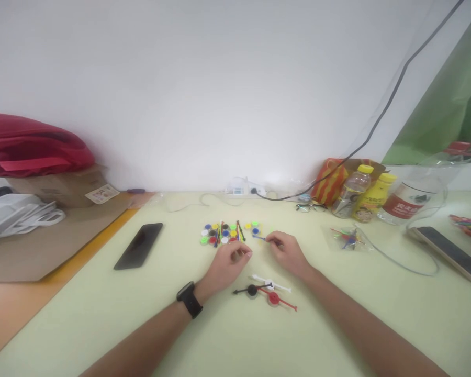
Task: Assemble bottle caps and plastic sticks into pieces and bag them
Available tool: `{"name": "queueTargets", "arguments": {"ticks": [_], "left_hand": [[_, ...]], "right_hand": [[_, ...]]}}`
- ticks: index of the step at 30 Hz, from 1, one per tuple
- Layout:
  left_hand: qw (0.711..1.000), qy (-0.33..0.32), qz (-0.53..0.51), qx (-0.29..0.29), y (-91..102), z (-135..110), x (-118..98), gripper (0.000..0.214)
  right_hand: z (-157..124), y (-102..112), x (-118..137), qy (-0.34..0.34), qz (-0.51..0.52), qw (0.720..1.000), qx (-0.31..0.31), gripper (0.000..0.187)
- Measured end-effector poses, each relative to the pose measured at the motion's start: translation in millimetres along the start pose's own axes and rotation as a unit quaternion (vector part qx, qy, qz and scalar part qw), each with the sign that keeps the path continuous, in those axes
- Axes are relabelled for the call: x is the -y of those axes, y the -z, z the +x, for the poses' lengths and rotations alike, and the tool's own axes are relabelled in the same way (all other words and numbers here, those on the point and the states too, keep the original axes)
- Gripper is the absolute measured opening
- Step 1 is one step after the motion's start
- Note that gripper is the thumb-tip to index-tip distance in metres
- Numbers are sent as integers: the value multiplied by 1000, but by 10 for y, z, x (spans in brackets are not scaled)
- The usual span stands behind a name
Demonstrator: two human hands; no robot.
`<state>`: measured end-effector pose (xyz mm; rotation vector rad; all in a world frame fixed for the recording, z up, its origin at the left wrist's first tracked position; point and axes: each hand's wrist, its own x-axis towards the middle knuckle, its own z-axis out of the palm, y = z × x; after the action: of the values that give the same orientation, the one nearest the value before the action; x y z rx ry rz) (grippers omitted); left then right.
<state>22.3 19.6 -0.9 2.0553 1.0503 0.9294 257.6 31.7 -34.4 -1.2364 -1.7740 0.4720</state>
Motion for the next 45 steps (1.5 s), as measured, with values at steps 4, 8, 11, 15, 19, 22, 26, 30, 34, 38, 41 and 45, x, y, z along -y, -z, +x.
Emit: {"name": "queueTargets", "arguments": {"ticks": [4, 8, 11, 15, 19, 22, 26, 30, 34, 38, 41, 45], "left_hand": [[998, -10, 43, -50, -13, 4, 28, 14], [997, 1, 48, -64, -24, 6, 46, 12], [997, 3, 47, -63, -23, 6, 48, 11], [996, -8, 55, -70, -21, 4, 49, 11], [995, -9, 61, -75, -24, 3, 62, 11], [995, -4, 65, -77, -24, 6, 72, 10], [995, 1, 65, -78, -26, 8, 74, 10], [994, 2, 64, -90, -30, 5, 79, 11], [992, -3, 65, -105, -22, 5, 91, 21], [991, -8, 94, -90, -8, -2, 77, 32], [988, -39, 146, -37, -16, -24, 54, 36], [981, -74, 178, -5, -42, -55, 40, 18]], "right_hand": [[-5, 14, 40, 9, 14, 999, -33, 22], [3, 9, 20, 0, 21, 998, -55, 24], [9, -5, -13, -8, 26, 999, -45, 27], [10, -21, -42, -10, 25, 999, -38, 29], [12, -21, -52, -10, 12, 999, -32, 30], [12, -18, -55, -6, 3, 1000, -22, 30], [11, -15, -57, -4, -4, 1000, -20, 31], [8, 6, -27, -3, -2, 1000, -17, 31], [7, 47, 63, -28, 43, 999, 13, 24], [12, 75, 139, -59, 111, 992, 27, 20], [17, 68, 146, -74, 152, 986, -1, 15], [13, 43, 146, -107, 184, 977, -11, 9]]}}
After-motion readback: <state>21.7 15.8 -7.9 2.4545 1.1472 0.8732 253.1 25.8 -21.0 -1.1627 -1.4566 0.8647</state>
